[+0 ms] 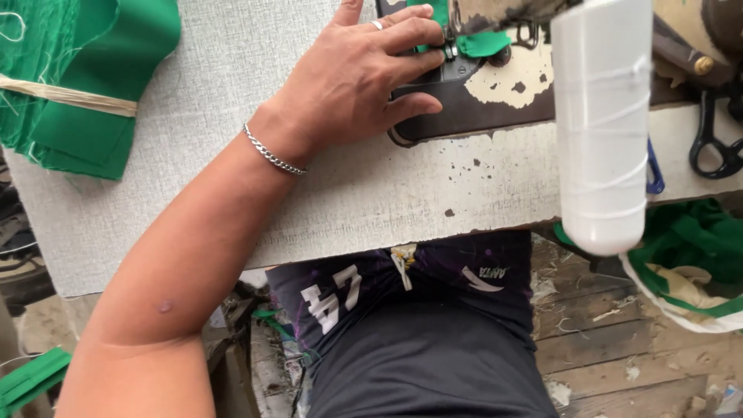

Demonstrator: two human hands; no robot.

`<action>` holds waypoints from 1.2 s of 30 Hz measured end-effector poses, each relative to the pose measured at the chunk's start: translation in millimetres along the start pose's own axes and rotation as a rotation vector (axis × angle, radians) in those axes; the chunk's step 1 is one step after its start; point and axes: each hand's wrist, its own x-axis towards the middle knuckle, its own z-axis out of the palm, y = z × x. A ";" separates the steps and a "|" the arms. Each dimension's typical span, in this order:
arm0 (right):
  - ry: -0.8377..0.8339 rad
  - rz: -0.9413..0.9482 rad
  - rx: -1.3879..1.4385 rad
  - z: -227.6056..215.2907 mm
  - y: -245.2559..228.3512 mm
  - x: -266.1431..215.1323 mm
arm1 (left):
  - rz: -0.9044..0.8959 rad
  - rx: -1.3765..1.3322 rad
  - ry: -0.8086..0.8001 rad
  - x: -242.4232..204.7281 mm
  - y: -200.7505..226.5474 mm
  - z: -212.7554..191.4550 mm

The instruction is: Assembling zipper sliders onto zipper tape and sewing them using an industrial sewing machine.

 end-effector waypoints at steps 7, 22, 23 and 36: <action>0.031 0.087 0.195 -24.4 49.6 -88.6 | -0.008 0.004 -0.016 2.9 -0.1 -1.7; 0.149 0.245 0.614 -69.6 22.1 -146.0 | -0.036 -0.013 -0.035 3.6 3.4 -5.2; 0.154 0.254 0.640 -74.6 19.6 -146.2 | -0.044 -0.029 -0.033 6.5 2.2 -5.7; 0.212 0.376 1.019 -101.2 4.9 -169.3 | -0.036 -0.068 -0.024 4.2 2.5 -1.9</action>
